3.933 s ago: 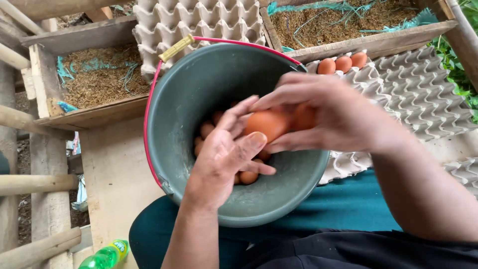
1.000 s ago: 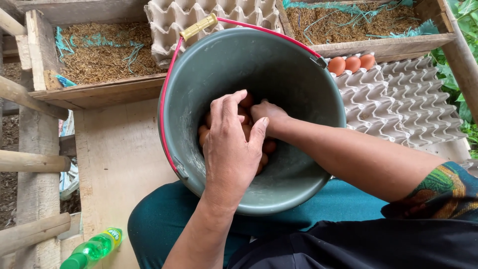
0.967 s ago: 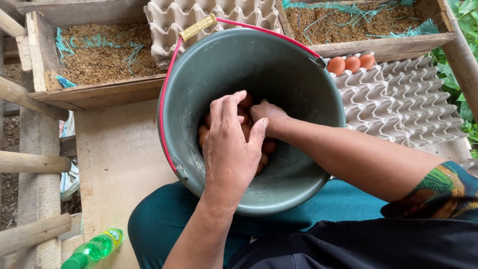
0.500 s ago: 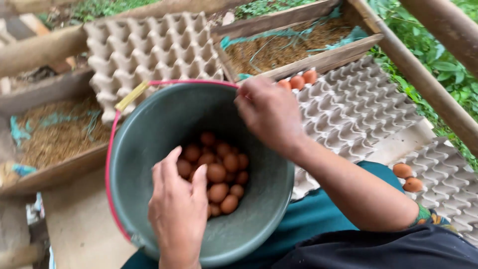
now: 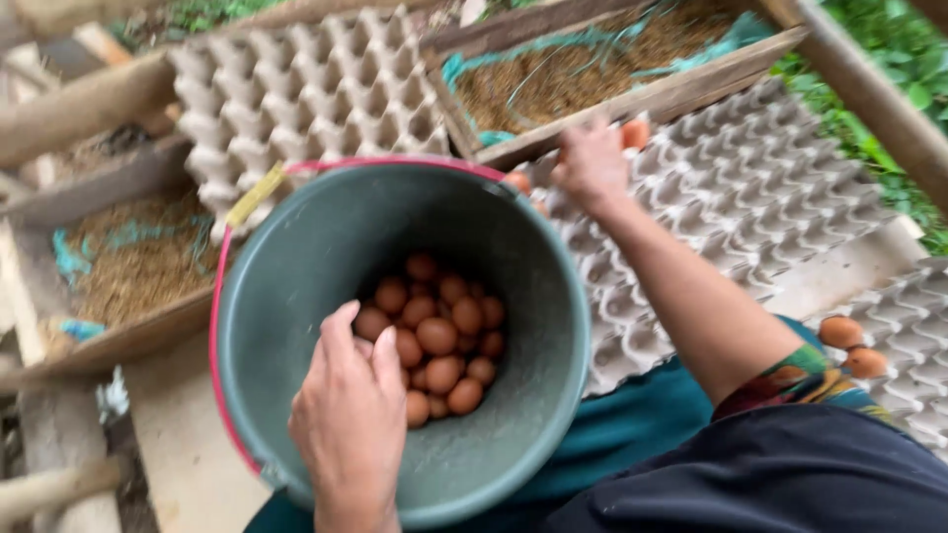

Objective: The person is transferring eggs from a bucket into cardboard egg trays, filling them systematically.

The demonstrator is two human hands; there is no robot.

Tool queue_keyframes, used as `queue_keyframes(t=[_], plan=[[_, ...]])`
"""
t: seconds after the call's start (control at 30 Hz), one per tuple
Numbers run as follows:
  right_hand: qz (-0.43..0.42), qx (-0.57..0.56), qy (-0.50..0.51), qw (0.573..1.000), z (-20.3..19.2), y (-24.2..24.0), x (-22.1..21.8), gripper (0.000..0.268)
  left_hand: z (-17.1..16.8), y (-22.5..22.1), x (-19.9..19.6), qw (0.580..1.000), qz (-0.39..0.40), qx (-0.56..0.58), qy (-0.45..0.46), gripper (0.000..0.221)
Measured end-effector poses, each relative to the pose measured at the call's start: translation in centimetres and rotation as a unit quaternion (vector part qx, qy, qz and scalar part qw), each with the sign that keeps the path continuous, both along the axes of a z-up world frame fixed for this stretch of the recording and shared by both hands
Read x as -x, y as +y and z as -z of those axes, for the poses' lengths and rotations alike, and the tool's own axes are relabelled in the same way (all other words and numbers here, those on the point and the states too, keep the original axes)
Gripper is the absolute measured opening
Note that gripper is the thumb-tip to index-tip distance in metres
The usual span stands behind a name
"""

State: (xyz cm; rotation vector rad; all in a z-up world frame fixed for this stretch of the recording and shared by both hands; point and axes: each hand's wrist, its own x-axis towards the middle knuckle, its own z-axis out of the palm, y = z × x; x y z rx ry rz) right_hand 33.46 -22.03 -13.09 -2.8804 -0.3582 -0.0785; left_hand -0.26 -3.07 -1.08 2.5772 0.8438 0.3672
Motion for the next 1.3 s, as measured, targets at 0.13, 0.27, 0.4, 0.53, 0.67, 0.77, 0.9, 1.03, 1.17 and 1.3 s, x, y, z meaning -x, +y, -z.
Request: queue_keyframes(t=[0.13,0.27,0.4,0.53,0.67,0.77,0.9,1.03,1.17,1.3], plan=[[-0.11,-0.049,-0.166,0.979,0.6,-3.6,-1.4,0.012,-1.4,-0.2,-0.1,0.999,-0.009,0.041,0.015,0.041],[-0.233,-0.256,-0.168,0.923,-11.2,-3.4,7.7,0.018,-2.1,-0.3,0.3,0.992,0.014,0.08,-0.093,0.037],[-0.406,-0.26,-0.078,0.872,-19.7,1.2,15.9,0.035,-3.3,0.1,0.9,0.868,0.064,0.363,-0.333,0.034],[-0.487,-0.209,0.052,0.846,-14.7,7.2,19.0,0.046,-2.8,0.4,1.3,0.811,0.067,0.406,-0.416,0.034],[-0.551,0.057,0.121,0.824,-5.0,8.4,19.3,0.026,-2.5,0.3,1.7,0.795,0.071,0.444,-0.407,0.034],[-0.543,0.15,0.167,0.809,-1.6,8.5,19.8,0.024,-2.5,0.4,1.6,0.787,0.079,0.458,-0.406,0.033],[-0.453,0.166,0.284,0.829,-3.9,9.1,21.2,0.053,-2.7,0.4,1.5,0.784,0.09,0.463,-0.404,0.035],[-0.44,0.173,0.303,0.827,-4.1,8.7,21.6,0.049,-2.8,0.3,1.7,0.791,0.093,0.451,-0.403,0.033],[-0.407,0.163,0.329,0.837,-3.9,8.7,21.7,0.045,-3.0,0.4,1.6,0.811,0.101,0.416,-0.399,0.032],[-0.37,0.15,0.351,0.847,-3.3,9.1,21.9,0.051,-3.2,0.3,1.5,0.83,0.096,0.389,-0.388,0.033]])
